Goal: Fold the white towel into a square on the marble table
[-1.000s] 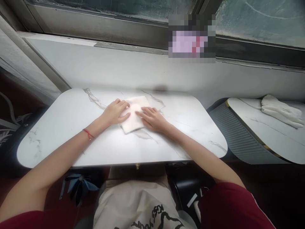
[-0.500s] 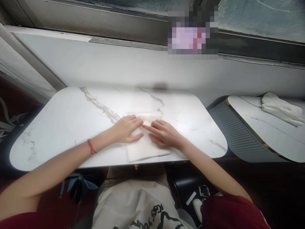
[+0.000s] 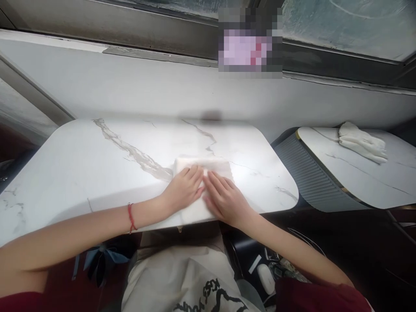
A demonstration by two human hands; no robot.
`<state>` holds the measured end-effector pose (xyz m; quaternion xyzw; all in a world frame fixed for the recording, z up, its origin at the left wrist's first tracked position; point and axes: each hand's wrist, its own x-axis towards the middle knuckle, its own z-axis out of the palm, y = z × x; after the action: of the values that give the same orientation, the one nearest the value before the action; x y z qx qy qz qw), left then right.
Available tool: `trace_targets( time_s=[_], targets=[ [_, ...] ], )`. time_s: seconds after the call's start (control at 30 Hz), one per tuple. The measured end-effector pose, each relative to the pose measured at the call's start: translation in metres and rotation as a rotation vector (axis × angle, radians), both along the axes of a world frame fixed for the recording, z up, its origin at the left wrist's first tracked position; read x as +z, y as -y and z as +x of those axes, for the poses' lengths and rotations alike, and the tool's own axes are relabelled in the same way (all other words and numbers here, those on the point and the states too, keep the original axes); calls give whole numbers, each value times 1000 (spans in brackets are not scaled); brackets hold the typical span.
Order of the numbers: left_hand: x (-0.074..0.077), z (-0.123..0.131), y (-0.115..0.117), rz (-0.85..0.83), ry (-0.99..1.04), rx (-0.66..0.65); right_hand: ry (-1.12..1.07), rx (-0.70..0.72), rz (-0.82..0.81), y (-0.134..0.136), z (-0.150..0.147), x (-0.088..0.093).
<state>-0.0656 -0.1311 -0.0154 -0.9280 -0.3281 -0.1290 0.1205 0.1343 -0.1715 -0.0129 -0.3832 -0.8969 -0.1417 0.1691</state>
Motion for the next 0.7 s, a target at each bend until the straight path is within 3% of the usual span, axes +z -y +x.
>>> trace_targets(
  time_s=[0.23, 0.4, 0.7],
  targets=[
    [6, 33, -74, -112, 48, 114, 83, -148, -66, -79, 9, -2],
    [10, 53, -113, -172, 32, 216, 117, -162, -90, -130, 24, -3],
    [1, 74, -159, -178, 136, 317, 80, -224, -135, -178, 40, -3]
  ],
)
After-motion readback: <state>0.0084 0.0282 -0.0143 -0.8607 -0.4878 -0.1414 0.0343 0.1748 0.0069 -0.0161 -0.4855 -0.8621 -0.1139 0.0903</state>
